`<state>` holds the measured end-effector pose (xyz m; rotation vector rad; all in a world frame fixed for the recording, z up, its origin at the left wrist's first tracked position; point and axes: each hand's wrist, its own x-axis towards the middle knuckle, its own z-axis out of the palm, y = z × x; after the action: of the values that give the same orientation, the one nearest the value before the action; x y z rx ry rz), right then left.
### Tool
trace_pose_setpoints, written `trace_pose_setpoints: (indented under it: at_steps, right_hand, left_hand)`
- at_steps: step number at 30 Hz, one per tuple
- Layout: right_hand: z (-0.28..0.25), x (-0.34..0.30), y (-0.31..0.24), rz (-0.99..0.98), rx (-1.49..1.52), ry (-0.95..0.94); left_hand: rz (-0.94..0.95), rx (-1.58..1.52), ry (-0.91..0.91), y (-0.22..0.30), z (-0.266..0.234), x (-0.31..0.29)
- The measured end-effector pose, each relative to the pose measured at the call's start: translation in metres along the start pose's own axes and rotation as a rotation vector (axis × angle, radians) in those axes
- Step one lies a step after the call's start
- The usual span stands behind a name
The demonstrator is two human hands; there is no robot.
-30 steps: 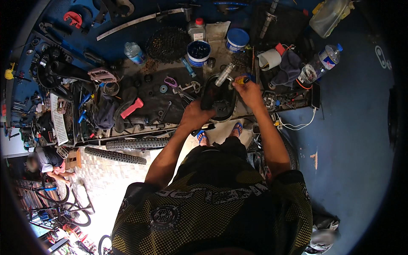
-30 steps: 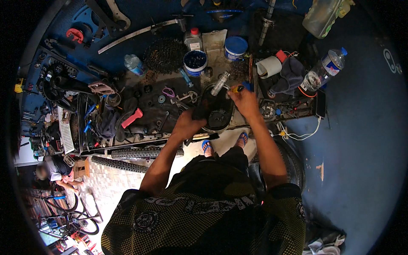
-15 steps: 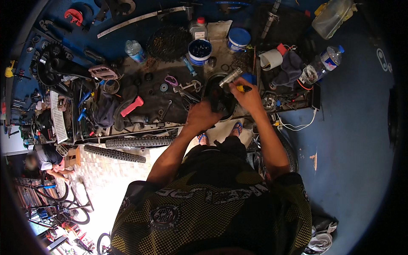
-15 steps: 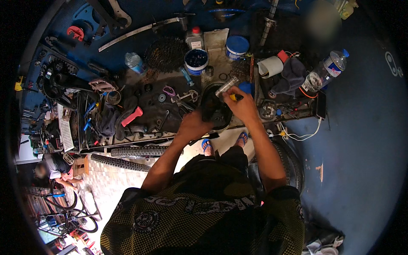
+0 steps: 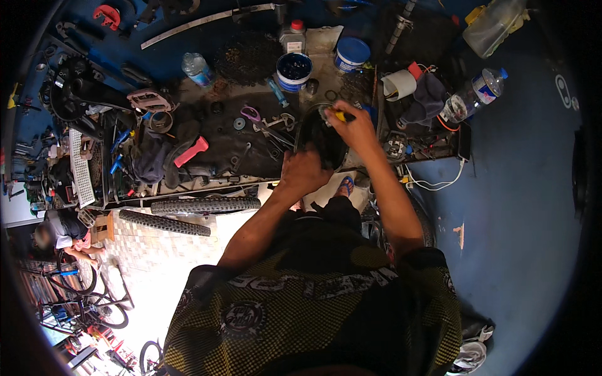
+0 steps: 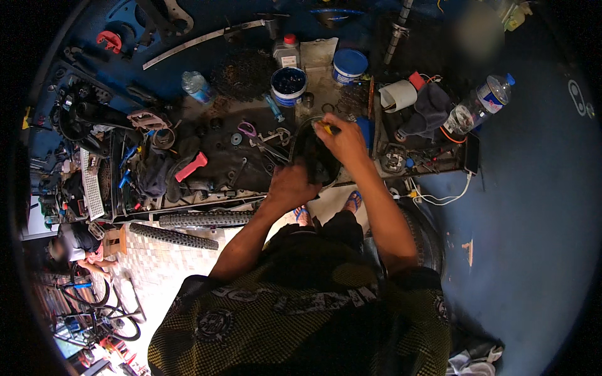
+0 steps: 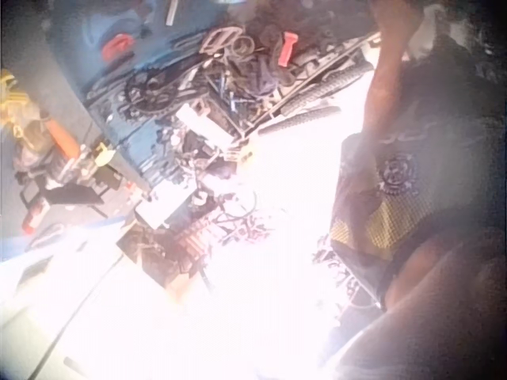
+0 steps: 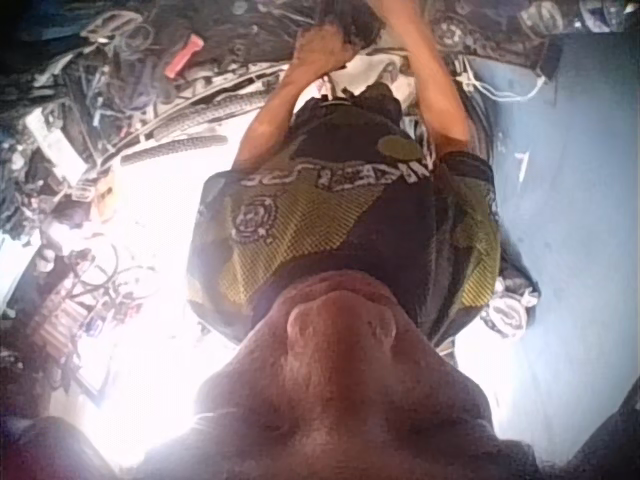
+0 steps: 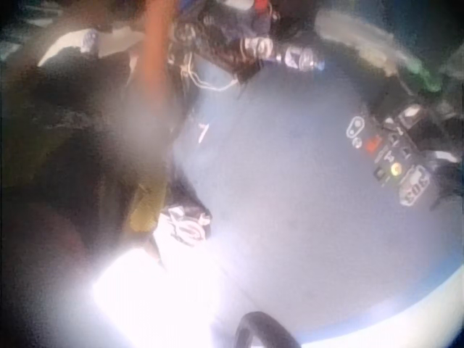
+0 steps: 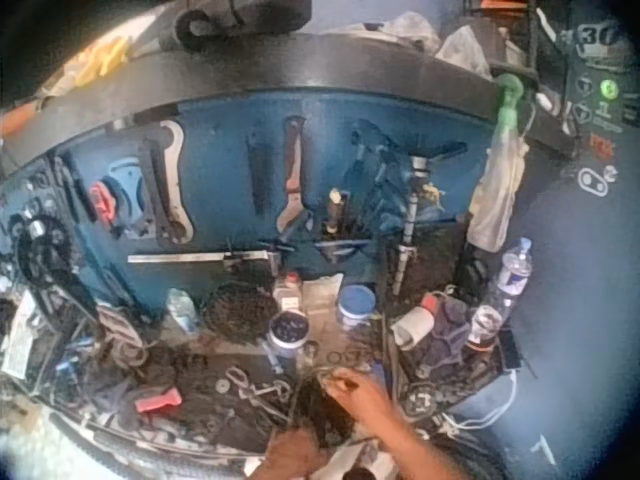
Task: The person scrubs a bicycle cassette with a yellow brush, then scrubs a derailleur hanger and other small parts in a container. The person works at a cluttered workbench in a bicycle repair shop.
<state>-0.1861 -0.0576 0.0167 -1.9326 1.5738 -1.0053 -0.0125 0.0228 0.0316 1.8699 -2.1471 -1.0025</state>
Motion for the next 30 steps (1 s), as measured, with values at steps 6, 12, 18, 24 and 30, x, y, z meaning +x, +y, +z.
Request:
trace_pose_setpoints:
  at_steps: [6, 12, 18, 24, 30]
  right_hand:
    - [-0.008, -0.027, 0.027, 0.073, 0.032, -0.249]
    - [0.015, 0.001, 0.012, 0.055, -0.056, -0.184]
    - [-0.015, -0.005, 0.003, 0.083, -0.137, -0.285]
    - [0.009, 0.007, -0.002, 0.035, -0.190, -0.238]
    - [-0.011, 0.022, -0.014, 0.090, -0.228, -0.198]
  left_hand:
    - [0.069, -0.041, 0.067, -0.009, 0.008, 0.002]
    - [0.021, 0.007, 0.006, 0.000, 0.006, 0.000]
    - [0.030, 0.038, -0.004, 0.004, 0.003, 0.000]
    - [0.087, 0.158, 0.125, 0.006, 0.024, -0.006]
    - [0.125, 0.220, 0.207, 0.008, 0.042, -0.008]
